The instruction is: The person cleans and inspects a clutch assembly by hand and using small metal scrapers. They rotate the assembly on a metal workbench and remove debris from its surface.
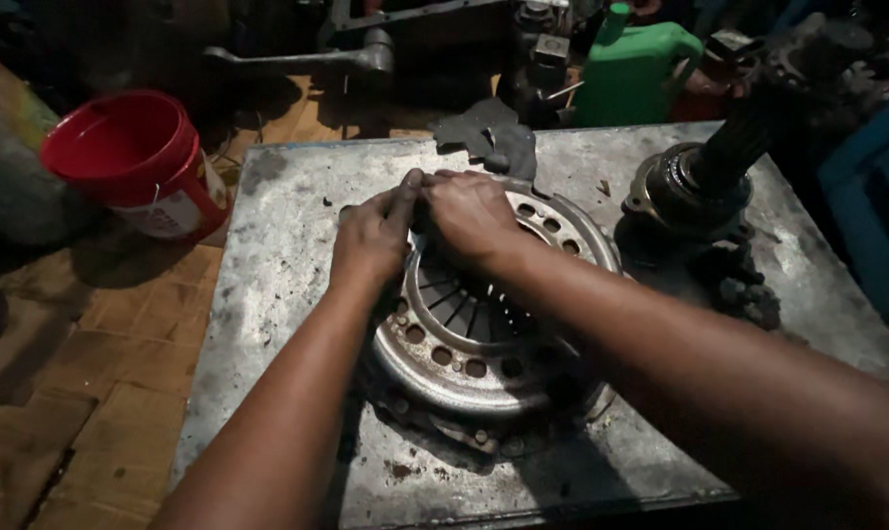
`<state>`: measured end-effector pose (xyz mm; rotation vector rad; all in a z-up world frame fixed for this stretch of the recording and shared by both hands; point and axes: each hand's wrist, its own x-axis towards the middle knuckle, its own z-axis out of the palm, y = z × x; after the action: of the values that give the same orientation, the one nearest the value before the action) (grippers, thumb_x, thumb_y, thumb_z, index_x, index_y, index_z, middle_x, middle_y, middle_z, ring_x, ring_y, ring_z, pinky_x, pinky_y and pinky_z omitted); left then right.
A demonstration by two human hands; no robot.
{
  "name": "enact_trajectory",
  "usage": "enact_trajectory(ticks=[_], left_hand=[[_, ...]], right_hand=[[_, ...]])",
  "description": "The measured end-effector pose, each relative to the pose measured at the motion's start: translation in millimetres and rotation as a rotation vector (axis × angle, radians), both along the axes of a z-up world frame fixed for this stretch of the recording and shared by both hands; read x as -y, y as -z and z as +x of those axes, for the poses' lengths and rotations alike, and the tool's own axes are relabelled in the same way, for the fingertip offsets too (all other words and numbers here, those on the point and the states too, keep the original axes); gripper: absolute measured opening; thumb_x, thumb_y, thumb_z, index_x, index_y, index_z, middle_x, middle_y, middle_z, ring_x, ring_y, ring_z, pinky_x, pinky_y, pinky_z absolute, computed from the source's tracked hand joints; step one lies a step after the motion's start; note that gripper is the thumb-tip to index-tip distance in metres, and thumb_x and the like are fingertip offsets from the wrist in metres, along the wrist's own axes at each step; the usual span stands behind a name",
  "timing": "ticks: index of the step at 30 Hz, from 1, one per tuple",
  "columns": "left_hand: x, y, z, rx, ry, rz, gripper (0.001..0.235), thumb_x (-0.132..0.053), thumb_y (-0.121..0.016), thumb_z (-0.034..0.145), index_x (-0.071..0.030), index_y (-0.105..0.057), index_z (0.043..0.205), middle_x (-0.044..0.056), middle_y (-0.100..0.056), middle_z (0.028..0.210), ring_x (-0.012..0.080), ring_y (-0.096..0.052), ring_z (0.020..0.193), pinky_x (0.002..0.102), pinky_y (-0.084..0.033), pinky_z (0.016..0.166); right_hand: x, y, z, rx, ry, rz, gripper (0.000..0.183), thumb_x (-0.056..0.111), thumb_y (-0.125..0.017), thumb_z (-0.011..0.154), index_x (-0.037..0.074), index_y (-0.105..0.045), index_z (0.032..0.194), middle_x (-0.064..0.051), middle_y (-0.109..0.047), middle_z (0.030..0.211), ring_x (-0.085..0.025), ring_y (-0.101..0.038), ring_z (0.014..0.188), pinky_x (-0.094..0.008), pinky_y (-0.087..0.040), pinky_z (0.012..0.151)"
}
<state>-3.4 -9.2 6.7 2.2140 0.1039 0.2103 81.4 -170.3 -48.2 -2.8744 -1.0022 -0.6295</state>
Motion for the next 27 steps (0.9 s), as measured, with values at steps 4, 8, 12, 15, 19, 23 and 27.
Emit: enact_trajectory(ticks=[4,8,12,15,19,23,27], left_hand=[[-0.4,8.2,2.5,-0.043,-0.018,-0.053,0.086,-0.079,-0.042,0.088,-0.009,-0.073,0.127,0.022,-0.075,0.114,0.0376,-0.072,0.110,0.046,-0.051,0.103],[0.2,13.0,2.5,0.066,-0.069,0.007,0.091,-0.081,-0.048,0.093,-0.004,-0.068,0.136,0.035,-0.063,0.124,0.0449,-0.064,0.117,0.048,-0.047,0.106],[-1.3,8.2,11.3,-0.070,-0.041,-0.133,0.099,-0.082,-0.040,0.086,-0.007,-0.050,0.150,0.025,-0.074,0.116,0.0348,-0.073,0.107,0.045,-0.051,0.101],[-5.4,6.3,3.2,-0.060,-0.080,-0.219,0.102,-0.080,-0.044,0.083,-0.004,-0.047,0.151,0.023,-0.074,0.117,0.0337,-0.076,0.098,0.045,-0.057,0.093],[0.6,-0.7,0.1,-0.055,-0.083,-0.254,0.102,-0.079,-0.044,0.082,-0.003,-0.048,0.150,0.023,-0.070,0.122,0.0317,-0.078,0.090,0.043,-0.061,0.088],[0.9,4.1,0.0,-0.105,-0.098,-0.228,0.102,-0.081,-0.040,0.081,-0.008,-0.047,0.151,0.023,-0.066,0.131,0.0348,-0.082,0.086,0.041,-0.054,0.098],[-4.8,13.6,6.2,-0.001,-0.086,-0.112,0.101,-0.084,-0.041,0.087,-0.004,-0.051,0.150,0.025,-0.070,0.128,0.0353,-0.068,0.113,0.044,-0.050,0.102]], right_hand=[[22.9,-34.9,-17.3,-0.137,0.015,0.130,0.041,0.023,-0.070,0.079,0.022,-0.074,0.119,-0.015,-0.075,0.099,-0.033,-0.074,0.084,-0.047,-0.059,0.075],[20.5,-44.3,-24.5,-0.234,0.138,0.174,0.038,0.030,-0.074,0.083,0.022,-0.074,0.121,-0.014,-0.076,0.102,-0.032,-0.074,0.092,-0.048,-0.059,0.080],[-14.5,-8.4,-10.9,-0.082,0.109,-0.077,0.030,0.019,-0.069,0.084,0.016,-0.075,0.113,-0.010,-0.077,0.108,-0.027,-0.074,0.098,-0.044,-0.058,0.092],[-7.0,-10.6,-13.5,0.087,-0.176,0.107,0.043,0.016,-0.071,0.070,0.017,-0.074,0.113,-0.009,-0.077,0.109,-0.027,-0.075,0.093,-0.048,-0.051,0.099],[41.0,-51.7,-20.3,-0.163,0.067,0.109,0.037,0.020,-0.070,0.081,0.022,-0.073,0.117,-0.011,-0.077,0.107,-0.029,-0.075,0.093,-0.048,-0.043,0.109],[34.7,-49.5,-16.6,-0.449,0.399,-0.088,0.030,0.030,-0.066,0.096,0.023,-0.073,0.124,-0.012,-0.078,0.116,-0.026,-0.077,0.101,-0.044,-0.056,0.104],[1.7,-25.0,-20.5,-0.005,-0.086,0.148,0.051,0.018,-0.070,0.080,0.028,-0.073,0.129,-0.008,-0.074,0.125,-0.031,-0.070,0.116,-0.054,-0.036,0.114]])
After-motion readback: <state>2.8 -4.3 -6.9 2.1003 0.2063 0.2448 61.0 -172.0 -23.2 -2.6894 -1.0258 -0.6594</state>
